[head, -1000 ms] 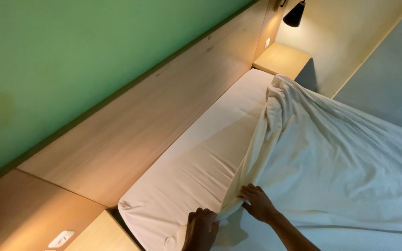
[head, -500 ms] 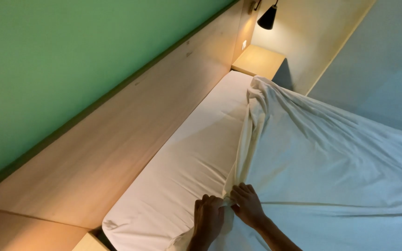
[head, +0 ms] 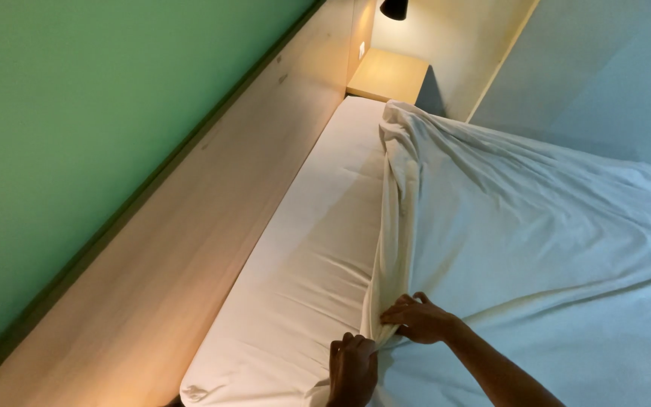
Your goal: The person smooths and folds a white duvet cover on a bed. They pull the fabric taut, fold the edges over, and smooth out wrinkles with their hands to create a neat appearance.
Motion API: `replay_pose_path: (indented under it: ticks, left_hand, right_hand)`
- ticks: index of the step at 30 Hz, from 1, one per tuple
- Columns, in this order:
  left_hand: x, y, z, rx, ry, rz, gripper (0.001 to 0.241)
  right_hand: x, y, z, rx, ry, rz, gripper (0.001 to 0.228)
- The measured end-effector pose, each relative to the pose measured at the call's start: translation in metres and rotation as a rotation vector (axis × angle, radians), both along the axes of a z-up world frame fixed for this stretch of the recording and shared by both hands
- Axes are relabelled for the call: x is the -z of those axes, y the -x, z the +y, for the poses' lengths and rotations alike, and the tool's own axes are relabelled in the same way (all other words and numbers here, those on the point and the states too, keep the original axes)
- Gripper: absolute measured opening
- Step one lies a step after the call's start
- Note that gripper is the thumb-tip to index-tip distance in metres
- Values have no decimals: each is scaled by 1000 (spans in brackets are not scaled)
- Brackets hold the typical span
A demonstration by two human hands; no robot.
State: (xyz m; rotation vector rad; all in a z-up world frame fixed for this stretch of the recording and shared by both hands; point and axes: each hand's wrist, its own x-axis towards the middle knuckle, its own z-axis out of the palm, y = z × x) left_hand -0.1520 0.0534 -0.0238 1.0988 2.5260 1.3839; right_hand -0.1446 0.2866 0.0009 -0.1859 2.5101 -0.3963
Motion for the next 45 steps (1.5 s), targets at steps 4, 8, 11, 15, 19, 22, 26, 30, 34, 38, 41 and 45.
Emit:
replay_pose_path:
  ticks: [4, 8, 11, 15, 19, 22, 26, 30, 34, 38, 41, 45]
  left_hand:
    - [4, 2, 0, 36, -3, -39, 4]
    - [8, 1, -1, 62, 14, -54, 4]
    - [18, -3, 1, 72, 21, -55, 8]
    - [24, -8, 3, 73, 54, -80, 6]
    - [34, -14, 2, 16, 75, -71, 6]
    - [39, -15, -1, -18, 24, -76, 13]
    - [35, -15, -3, -32, 60, -132, 12]
    - [30, -17, -7, -71, 108, -136, 9]
    - [21, -20, -11, -106, 86, -129, 9]
    - [13, -24, -1, -91, 123, -137, 6]
    - [10, -28, 8, -126, 118, -142, 9]
    - [3, -35, 21, -155, 52, -124, 10]
  right_hand:
    - [27, -11, 13, 11, -55, 91, 41]
    - [33, -26, 11, 51, 42, 386, 41]
    - [23, -32, 6, 141, 93, 461, 45]
    - [15, -38, -1, 260, 116, 475, 46]
    - [16, -42, -6, 377, 123, 479, 49]
    - [25, -42, -4, 378, 103, 443, 40]
    - [29, -33, -10, 189, 197, 359, 44]
    - [41, -29, -11, 50, 218, 226, 52]
    - [28, -28, -9, -16, 186, 214, 46]
    - [32, -36, -5, 1, 106, 303, 32]
    - [43, -48, -3, 49, 59, 531, 28]
    - [49, -62, 1, 138, -10, 949, 33]
